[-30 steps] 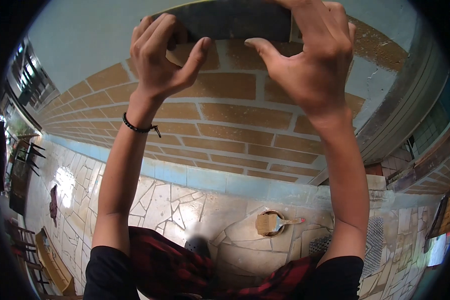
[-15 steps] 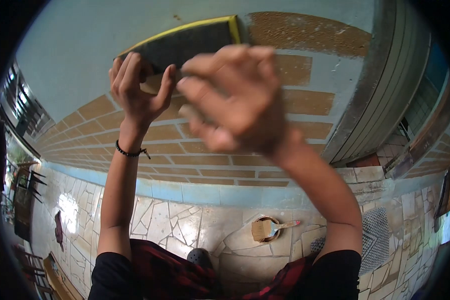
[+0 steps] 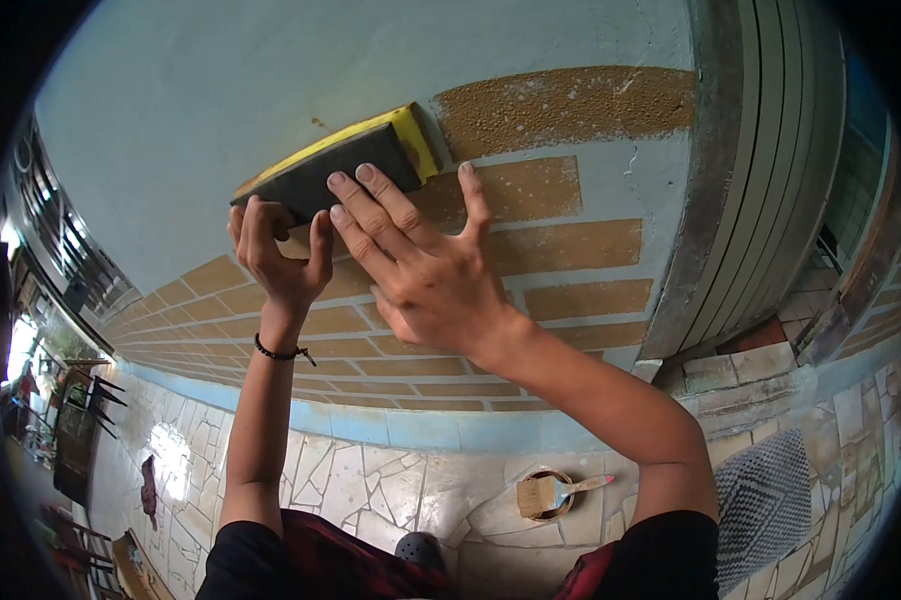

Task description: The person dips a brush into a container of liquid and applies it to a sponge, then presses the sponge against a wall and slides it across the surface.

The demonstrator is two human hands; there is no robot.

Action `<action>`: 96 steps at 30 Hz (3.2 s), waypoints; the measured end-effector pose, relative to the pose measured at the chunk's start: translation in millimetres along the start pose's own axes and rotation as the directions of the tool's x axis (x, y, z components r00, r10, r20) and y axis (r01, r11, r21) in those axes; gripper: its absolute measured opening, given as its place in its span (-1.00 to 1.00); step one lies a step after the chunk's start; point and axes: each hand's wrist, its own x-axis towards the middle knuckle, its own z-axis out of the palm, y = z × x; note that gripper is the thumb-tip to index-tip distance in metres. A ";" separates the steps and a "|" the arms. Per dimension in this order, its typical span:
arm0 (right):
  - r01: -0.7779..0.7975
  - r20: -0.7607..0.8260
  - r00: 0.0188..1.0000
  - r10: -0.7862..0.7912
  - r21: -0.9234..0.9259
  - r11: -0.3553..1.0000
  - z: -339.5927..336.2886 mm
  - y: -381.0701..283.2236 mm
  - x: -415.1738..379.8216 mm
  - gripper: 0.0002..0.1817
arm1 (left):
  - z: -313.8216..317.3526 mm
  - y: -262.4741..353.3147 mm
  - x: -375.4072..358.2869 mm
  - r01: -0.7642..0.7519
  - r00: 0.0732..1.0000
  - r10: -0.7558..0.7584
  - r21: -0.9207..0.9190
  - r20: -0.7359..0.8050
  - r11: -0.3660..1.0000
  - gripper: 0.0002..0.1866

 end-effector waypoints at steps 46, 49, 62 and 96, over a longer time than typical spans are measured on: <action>-0.095 0.062 0.991 0.118 -0.283 0.954 24.9 -5.1 12.7 -0.22 | 16.7 5.5 -56.7 0.092 0.986 -0.098 0.050 0.136 0.995 -0.16; -0.080 0.093 0.989 0.116 -0.323 0.943 21.9 -8.7 19.5 -0.16 | 16.3 -5.3 -55.8 0.111 0.990 -0.107 -0.048 0.090 0.993 -0.15; -0.063 0.049 0.995 0.083 -0.328 0.943 34.2 5.2 8.5 -0.16 | 9.0 -7.3 -62.2 0.089 0.973 -0.077 -0.045 0.215 0.995 -0.11; -0.019 0.085 0.995 0.055 -0.380 0.925 36.1 9.7 13.3 0.11 | 0.0 -4.7 -57.4 0.113 0.958 -0.097 -0.048 0.269 0.992 -0.07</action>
